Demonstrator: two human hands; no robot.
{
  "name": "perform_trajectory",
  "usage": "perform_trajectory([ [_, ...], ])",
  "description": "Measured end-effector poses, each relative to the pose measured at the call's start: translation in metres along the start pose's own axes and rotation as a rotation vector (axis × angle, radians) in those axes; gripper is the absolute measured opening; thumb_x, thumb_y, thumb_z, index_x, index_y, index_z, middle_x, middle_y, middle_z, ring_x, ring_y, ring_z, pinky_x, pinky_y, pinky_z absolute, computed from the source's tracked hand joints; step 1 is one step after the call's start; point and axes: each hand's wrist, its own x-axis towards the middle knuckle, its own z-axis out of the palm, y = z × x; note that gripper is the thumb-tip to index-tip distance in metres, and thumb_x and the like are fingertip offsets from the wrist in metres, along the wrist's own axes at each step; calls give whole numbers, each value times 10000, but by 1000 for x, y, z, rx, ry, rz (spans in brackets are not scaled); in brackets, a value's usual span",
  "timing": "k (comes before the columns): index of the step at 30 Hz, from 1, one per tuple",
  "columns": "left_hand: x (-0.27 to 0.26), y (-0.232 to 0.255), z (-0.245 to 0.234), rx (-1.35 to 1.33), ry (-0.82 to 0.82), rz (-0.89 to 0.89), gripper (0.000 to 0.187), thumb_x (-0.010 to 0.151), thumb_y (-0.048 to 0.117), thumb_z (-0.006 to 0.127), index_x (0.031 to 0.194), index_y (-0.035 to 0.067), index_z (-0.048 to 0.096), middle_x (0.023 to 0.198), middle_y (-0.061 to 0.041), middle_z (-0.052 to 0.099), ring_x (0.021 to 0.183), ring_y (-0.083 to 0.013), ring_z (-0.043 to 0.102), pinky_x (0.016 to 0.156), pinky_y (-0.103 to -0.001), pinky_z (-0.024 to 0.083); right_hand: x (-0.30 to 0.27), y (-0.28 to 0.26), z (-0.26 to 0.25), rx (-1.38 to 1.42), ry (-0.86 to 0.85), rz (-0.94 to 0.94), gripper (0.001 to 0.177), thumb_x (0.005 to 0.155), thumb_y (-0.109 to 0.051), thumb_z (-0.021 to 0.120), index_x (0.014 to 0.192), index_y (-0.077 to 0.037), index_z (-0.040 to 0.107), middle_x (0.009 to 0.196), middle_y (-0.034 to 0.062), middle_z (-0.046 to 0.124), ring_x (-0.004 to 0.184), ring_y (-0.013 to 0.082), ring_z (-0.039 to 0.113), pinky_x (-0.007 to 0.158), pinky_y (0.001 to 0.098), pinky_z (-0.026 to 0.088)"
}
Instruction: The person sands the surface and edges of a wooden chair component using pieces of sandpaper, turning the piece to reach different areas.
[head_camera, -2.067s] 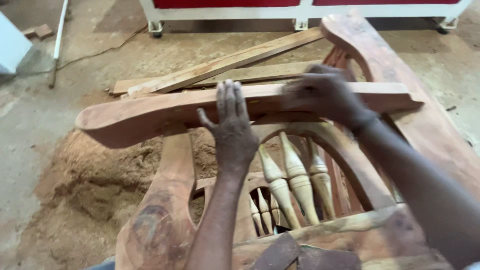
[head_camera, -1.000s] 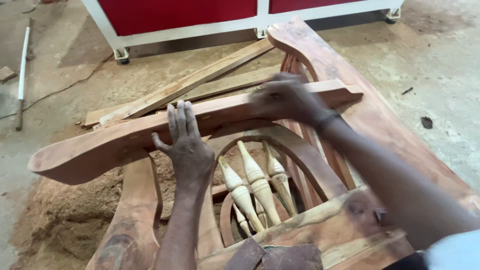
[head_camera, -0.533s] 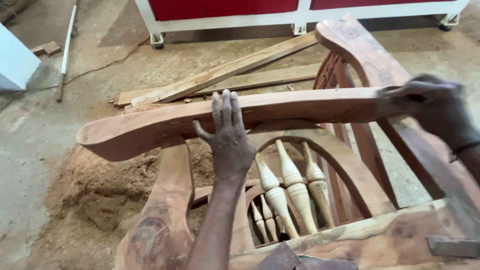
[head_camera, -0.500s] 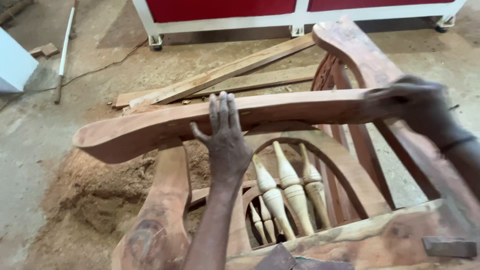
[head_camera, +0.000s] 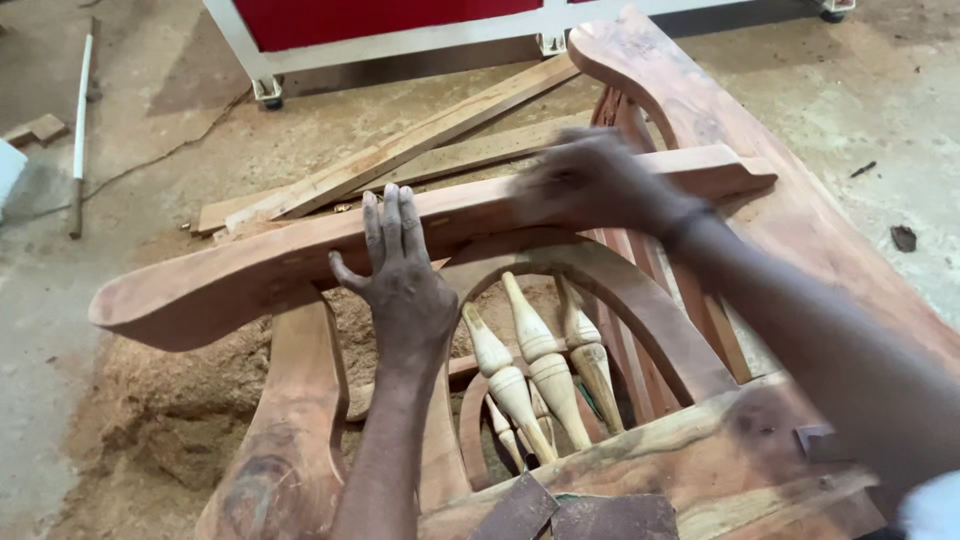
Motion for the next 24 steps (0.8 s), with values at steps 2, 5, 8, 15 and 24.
perform_trajectory([
  [2, 1, -5, 3, 15, 21, 3, 917, 743, -20, 517, 1613, 88, 251, 1709, -59, 217, 1586, -235, 169, 1143, -827, 78, -51, 24, -49, -219, 36, 192, 200, 853, -294, 889, 822, -133, 774, 717, 49, 656, 616, 163, 611, 594, 341, 516],
  [5, 0, -5, 8, 19, 28, 6, 921, 744, -16, 518, 1613, 107, 240, 1703, -45, 206, 1584, -219, 171, 1155, -824, 90, -101, 46, -106, -271, -38, 290, 107, 921, -220, 793, 956, -121, 772, 886, 41, 702, 748, 123, 683, 690, 291, 606],
  [8, 0, -6, 12, 35, 48, -2, 905, 760, -6, 522, 1610, 120, 239, 1700, -42, 204, 1583, -224, 171, 1159, -825, 92, -107, 38, -102, -388, 15, 269, 121, 910, -211, 806, 931, -95, 781, 853, 59, 716, 757, 144, 690, 694, 308, 585],
  [15, 1, -2, -1, 44, -3, 6, 914, 724, 29, 528, 1596, 92, 260, 1691, -74, 196, 1570, -264, 147, 1131, -832, 89, 43, -24, 54, 5, 27, -40, 169, 865, -295, 843, 847, -149, 762, 836, 28, 709, 729, 140, 660, 629, 314, 593],
  [24, -1, -3, 3, 20, 23, 15, 912, 756, -9, 513, 1626, 104, 266, 1713, -54, 224, 1596, -239, 167, 1143, -831, 96, -54, 36, -45, -131, 60, 130, 93, 891, -225, 834, 915, -144, 794, 800, 58, 706, 691, 158, 663, 601, 333, 556],
])
